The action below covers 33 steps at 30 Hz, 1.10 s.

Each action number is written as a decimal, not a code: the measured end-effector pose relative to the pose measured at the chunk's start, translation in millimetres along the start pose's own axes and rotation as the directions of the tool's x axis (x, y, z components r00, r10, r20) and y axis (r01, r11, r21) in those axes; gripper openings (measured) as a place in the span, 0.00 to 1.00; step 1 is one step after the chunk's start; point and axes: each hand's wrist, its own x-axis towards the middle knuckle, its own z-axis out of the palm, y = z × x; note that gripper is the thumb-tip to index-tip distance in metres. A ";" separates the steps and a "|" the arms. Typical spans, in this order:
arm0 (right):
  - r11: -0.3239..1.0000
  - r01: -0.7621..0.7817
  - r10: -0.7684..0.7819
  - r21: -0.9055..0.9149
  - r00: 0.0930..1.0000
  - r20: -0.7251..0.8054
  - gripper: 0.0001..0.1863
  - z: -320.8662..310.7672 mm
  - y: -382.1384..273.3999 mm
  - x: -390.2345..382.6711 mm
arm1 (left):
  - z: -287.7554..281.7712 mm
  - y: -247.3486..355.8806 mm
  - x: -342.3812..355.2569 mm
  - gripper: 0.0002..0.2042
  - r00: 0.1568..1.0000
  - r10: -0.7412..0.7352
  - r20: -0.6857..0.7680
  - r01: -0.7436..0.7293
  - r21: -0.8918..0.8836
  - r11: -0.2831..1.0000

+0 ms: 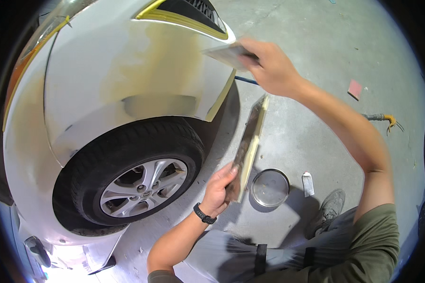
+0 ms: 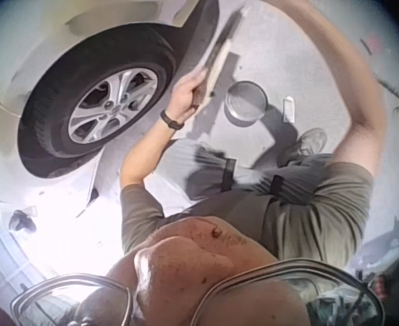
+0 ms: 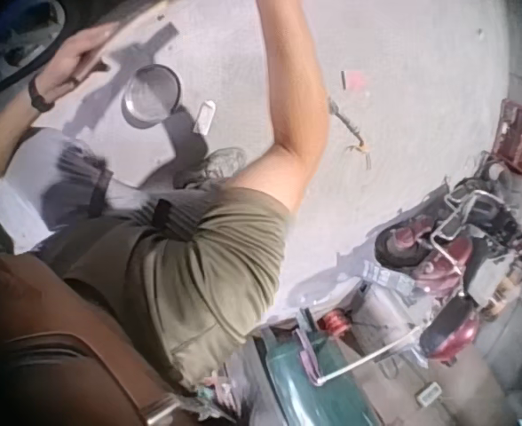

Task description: The person mixes a beige body filler on a metal mixing board, then uses a putty knife to apply and smooth the filler onto the front fender of a white car. The person repeatedly spreads and levels the filler over the fender surface.

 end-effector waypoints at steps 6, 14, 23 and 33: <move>0.904 0.423 -0.388 -0.059 0.871 0.303 0.29 -15.6 29.4 -113.3 | 15.9 3.9 23.1 0.24 0.994 0.077 -0.071 -0.088 -0.160 0.983; 0.911 0.405 -0.316 -0.076 0.805 0.503 0.31 -33.9 120.1 -183.7 | 9.9 -6.7 18.4 0.21 0.989 0.044 -0.144 -0.054 -0.064 0.997; 0.992 0.081 -0.055 0.093 0.965 -0.255 0.28 101.8 49.8 -99.7 | -39.7 -19.7 7.0 0.21 0.974 -0.151 -0.170 0.160 0.042 0.986; 0.994 0.110 -0.109 -0.022 0.907 -0.407 0.36 159.8 41.8 -51.1 | -89.5 -29.7 -48.5 0.25 0.959 -0.176 -0.223 0.194 0.063 0.979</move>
